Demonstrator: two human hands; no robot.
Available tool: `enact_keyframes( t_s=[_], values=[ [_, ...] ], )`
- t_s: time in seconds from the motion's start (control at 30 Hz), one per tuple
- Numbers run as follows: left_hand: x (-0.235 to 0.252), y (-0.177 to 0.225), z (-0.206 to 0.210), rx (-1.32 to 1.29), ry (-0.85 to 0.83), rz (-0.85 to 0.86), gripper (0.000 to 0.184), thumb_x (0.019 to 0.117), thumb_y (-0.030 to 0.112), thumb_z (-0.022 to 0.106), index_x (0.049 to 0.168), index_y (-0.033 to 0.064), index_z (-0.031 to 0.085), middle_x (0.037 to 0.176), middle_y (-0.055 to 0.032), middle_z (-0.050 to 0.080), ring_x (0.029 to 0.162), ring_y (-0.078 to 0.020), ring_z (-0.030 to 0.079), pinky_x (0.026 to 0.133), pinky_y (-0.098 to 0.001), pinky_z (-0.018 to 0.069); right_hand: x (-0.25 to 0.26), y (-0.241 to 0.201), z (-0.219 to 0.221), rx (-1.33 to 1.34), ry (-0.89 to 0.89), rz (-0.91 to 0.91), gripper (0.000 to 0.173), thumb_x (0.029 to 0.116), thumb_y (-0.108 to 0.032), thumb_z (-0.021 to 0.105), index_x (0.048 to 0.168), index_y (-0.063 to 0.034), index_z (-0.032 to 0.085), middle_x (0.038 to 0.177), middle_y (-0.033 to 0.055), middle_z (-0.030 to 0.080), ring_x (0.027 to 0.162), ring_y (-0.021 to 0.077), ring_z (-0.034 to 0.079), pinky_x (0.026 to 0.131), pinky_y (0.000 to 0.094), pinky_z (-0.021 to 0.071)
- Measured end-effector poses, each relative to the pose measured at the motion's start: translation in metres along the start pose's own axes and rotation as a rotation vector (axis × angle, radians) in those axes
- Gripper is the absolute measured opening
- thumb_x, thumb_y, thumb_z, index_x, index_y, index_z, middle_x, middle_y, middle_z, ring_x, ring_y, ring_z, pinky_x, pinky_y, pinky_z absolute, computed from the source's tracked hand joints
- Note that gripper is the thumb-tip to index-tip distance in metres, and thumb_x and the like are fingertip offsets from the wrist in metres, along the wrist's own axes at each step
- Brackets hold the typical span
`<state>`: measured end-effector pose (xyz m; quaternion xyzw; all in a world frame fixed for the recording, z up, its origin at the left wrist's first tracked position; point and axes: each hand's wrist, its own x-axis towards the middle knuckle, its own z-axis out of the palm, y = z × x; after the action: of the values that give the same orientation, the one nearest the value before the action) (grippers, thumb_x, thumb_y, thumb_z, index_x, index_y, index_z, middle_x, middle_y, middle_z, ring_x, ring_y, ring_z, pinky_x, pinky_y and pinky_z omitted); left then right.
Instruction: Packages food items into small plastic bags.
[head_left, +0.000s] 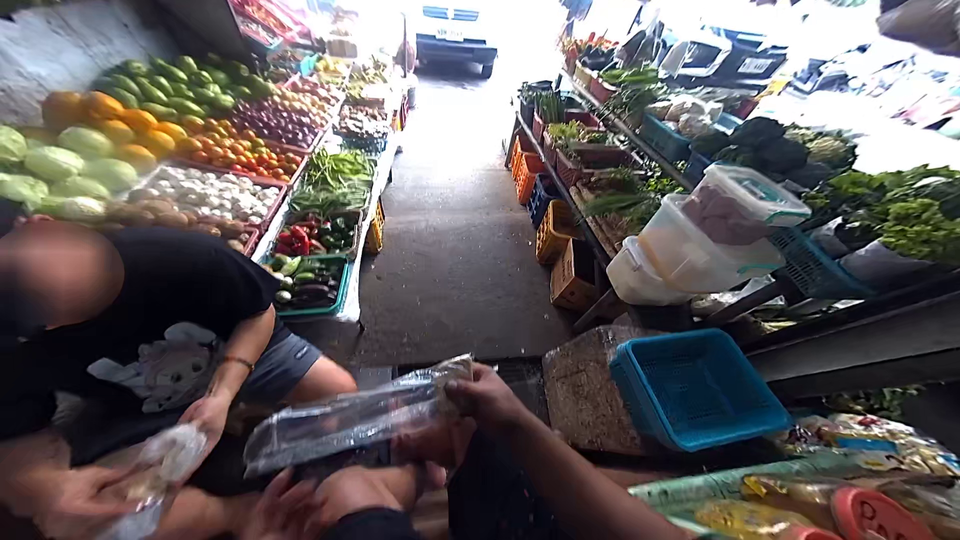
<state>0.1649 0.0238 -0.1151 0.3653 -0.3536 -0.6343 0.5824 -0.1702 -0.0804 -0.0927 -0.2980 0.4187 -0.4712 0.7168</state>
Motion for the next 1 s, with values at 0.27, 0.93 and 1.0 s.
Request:
enact_keyframes(
  t_s=[0.27,0.93,1.0],
  values=[
    [0.065,0.003,0.092,-0.005,0.292,0.184,0.029,0.1078,0.028,0.047,0.118,0.0042,0.060,0.098,-0.0098,0.073,0.090,-0.0223,0.072,0.087,-0.0419,0.0610,-0.007,0.024,0.022,-0.023,0.090,0.083,0.025,0.0967,-0.011,0.069,0.117,0.0028,0.066,0.096,0.0151,0.073,0.084,0.0220,0.071,0.079,0.0410,0.0616],
    [0.062,0.079,0.111,0.513,0.238,0.357,0.014,0.0935,0.003,0.068,0.100,0.0155,0.070,0.096,0.0045,0.072,0.083,-0.0079,0.068,0.074,-0.0255,0.0598,-0.018,0.042,-0.006,0.140,-0.105,0.042,0.053,0.0885,0.002,0.070,0.138,-0.0062,0.051,0.112,0.0145,0.070,0.094,0.0222,0.071,0.083,0.0406,0.0608],
    [0.065,0.080,0.118,0.530,0.252,0.379,0.011,0.0940,0.005,0.068,0.096,0.0156,0.070,0.088,0.0057,0.070,0.073,-0.0065,0.066,0.067,-0.0236,0.0588,-0.017,0.045,-0.005,0.137,-0.069,0.023,0.051,0.0877,0.003,0.071,0.135,-0.0048,0.054,0.109,0.0148,0.071,0.091,0.0216,0.071,0.081,0.0394,0.0607]
  ],
)
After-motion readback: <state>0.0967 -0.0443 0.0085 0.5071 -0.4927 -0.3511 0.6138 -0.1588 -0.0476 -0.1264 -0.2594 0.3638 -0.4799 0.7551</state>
